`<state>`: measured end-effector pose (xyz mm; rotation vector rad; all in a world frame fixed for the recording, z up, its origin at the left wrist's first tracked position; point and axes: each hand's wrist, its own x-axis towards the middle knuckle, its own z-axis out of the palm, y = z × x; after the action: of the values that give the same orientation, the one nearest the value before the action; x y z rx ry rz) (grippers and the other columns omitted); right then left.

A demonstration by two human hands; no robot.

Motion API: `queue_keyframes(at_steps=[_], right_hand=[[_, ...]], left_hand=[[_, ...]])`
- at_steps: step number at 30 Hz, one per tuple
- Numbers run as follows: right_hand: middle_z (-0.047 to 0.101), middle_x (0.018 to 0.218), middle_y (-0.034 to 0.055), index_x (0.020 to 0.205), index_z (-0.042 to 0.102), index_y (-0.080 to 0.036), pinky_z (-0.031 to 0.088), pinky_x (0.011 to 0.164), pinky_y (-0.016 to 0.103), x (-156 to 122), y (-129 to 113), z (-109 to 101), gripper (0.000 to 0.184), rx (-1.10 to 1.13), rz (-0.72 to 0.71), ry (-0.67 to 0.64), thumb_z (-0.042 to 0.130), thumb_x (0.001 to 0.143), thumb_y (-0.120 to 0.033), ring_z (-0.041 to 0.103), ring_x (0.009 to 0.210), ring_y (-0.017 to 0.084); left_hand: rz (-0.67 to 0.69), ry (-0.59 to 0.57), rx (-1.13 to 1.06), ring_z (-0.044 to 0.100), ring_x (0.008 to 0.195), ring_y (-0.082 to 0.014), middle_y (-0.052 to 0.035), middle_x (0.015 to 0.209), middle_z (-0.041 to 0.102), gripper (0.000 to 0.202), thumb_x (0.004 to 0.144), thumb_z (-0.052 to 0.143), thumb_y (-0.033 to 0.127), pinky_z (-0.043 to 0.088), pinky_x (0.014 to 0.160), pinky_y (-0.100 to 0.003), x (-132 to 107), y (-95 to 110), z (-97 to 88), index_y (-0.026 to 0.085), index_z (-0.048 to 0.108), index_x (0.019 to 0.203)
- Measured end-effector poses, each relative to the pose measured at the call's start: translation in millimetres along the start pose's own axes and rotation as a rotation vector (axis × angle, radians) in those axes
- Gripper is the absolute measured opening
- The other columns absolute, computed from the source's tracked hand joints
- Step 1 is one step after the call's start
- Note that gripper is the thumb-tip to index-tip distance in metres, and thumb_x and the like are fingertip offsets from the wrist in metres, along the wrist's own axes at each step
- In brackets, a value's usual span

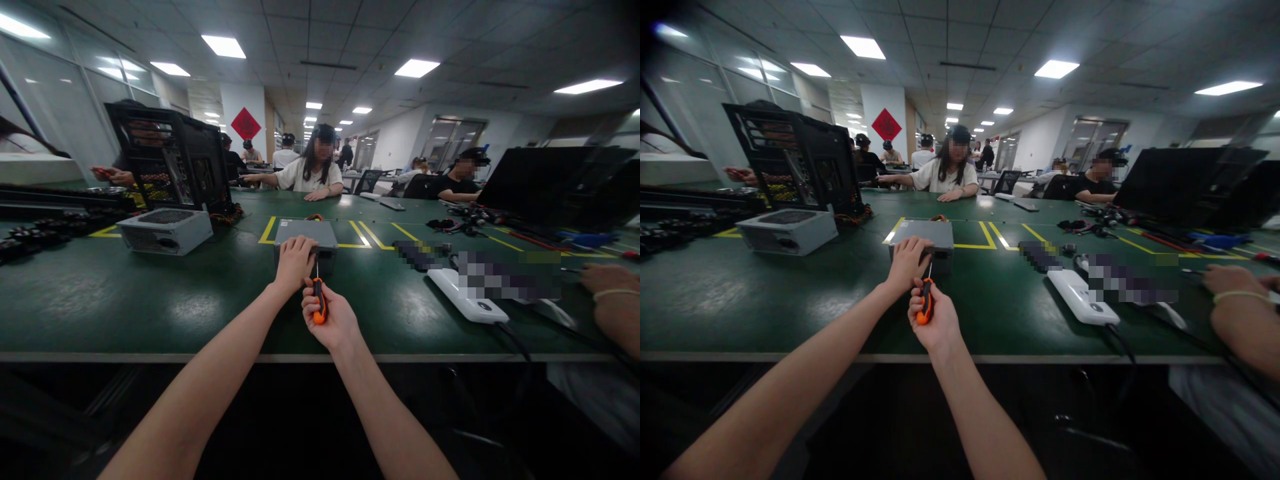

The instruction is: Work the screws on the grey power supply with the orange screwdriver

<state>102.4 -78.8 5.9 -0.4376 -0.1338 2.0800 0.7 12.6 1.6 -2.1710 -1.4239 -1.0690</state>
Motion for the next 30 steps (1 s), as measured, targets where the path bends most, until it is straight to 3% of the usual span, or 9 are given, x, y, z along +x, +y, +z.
queue_keyframes(at_steps=[4, 9, 12, 15, 22, 27, 30], right_hand=[[0.045, 0.066, -0.001, 0.082, 0.048, -0.011, 0.032, 0.031, 0.006, -0.7, 0.0, 1.3, 0.018, 0.037, -0.009, 0.024, 0.039, 0.087, -0.025, 0.039, 0.044, 0.001], [0.046, 0.065, -0.0006, 0.087, 0.05, -0.01, 0.039, 0.037, 0.008, -1.1, 0.0, 1.5, 0.022, 0.026, -0.007, -0.008, 0.033, 0.089, -0.024, 0.042, 0.046, 0.001], [0.046, 0.065, -0.0005, 0.09, 0.05, -0.009, 0.037, 0.035, 0.008, -1.2, 0.0, 2.0, 0.025, 0.005, -0.009, -0.019, 0.031, 0.09, -0.026, 0.04, 0.045, 0.002], [0.045, 0.064, -0.001, 0.081, 0.048, -0.011, 0.032, 0.032, 0.006, -1.0, -0.6, 2.7, 0.021, 0.042, -0.005, 0.011, 0.038, 0.088, -0.027, 0.038, 0.043, 0.0], [0.045, 0.064, -0.0007, 0.087, 0.05, -0.01, 0.038, 0.036, 0.008, -0.2, -0.8, 1.5, 0.025, 0.016, -0.008, 0.01, 0.03, 0.09, -0.024, 0.041, 0.045, 0.002], [0.044, 0.066, -0.001, 0.081, 0.047, -0.011, 0.034, 0.032, 0.006, -0.2, -1.0, 2.0, 0.018, 0.064, -0.007, 0.009, 0.039, 0.088, -0.026, 0.039, 0.044, 0.0], [0.045, 0.067, -0.0006, 0.081, 0.046, -0.011, 0.037, 0.035, 0.006, 0.0, -1.5, 1.1, 0.017, 0.081, -0.017, 0.011, 0.037, 0.088, -0.023, 0.039, 0.045, 0.0]], left_hand=[[0.006, 0.013, -0.005, 0.044, 0.097, -0.0218, -0.004, 0.101, 0.053, 0.022, 0.08, 0.046, 0.019, 0.034, 0.085, -0.036, -0.1, 0.5, -0.4, 0.023, 0.05, 0.101], [-0.002, -0.007, 0.001, 0.044, 0.098, -0.022, -0.0041, 0.102, 0.053, 0.022, 0.08, 0.046, 0.019, 0.033, 0.086, -0.036, -0.1, 0.5, -1.2, 0.023, 0.05, 0.102], [-0.005, -0.013, 0.005, 0.044, 0.097, -0.0216, -0.0036, 0.102, 0.053, 0.022, 0.08, 0.046, 0.02, 0.034, 0.085, -0.035, -0.3, 0.5, -1.7, 0.023, 0.051, 0.102], [0.004, 0.005, 0.004, 0.044, 0.097, -0.0212, -0.0033, 0.101, 0.053, 0.021, 0.081, 0.046, 0.02, 0.034, 0.084, -0.035, -0.7, 1.2, -2.7, 0.023, 0.051, 0.101], [0.002, -0.001, 0.01, 0.044, 0.097, -0.0215, -0.0035, 0.1, 0.053, 0.021, 0.08, 0.047, 0.02, 0.034, 0.085, -0.035, 0.2, 1.0, -1.7, 0.023, 0.051, 0.101], [0.002, 0.006, -0.003, 0.044, 0.096, -0.0213, -0.003, 0.1, 0.054, 0.021, 0.08, 0.047, 0.019, 0.033, 0.085, -0.035, 0.0, 1.2, -2.6, 0.023, 0.051, 0.101], [0.002, 0.002, -0.001, 0.044, 0.096, -0.0215, -0.0032, 0.1, 0.054, 0.021, 0.08, 0.047, 0.019, 0.034, 0.084, -0.035, 0.2, 1.4, -2.8, 0.022, 0.051, 0.101]])
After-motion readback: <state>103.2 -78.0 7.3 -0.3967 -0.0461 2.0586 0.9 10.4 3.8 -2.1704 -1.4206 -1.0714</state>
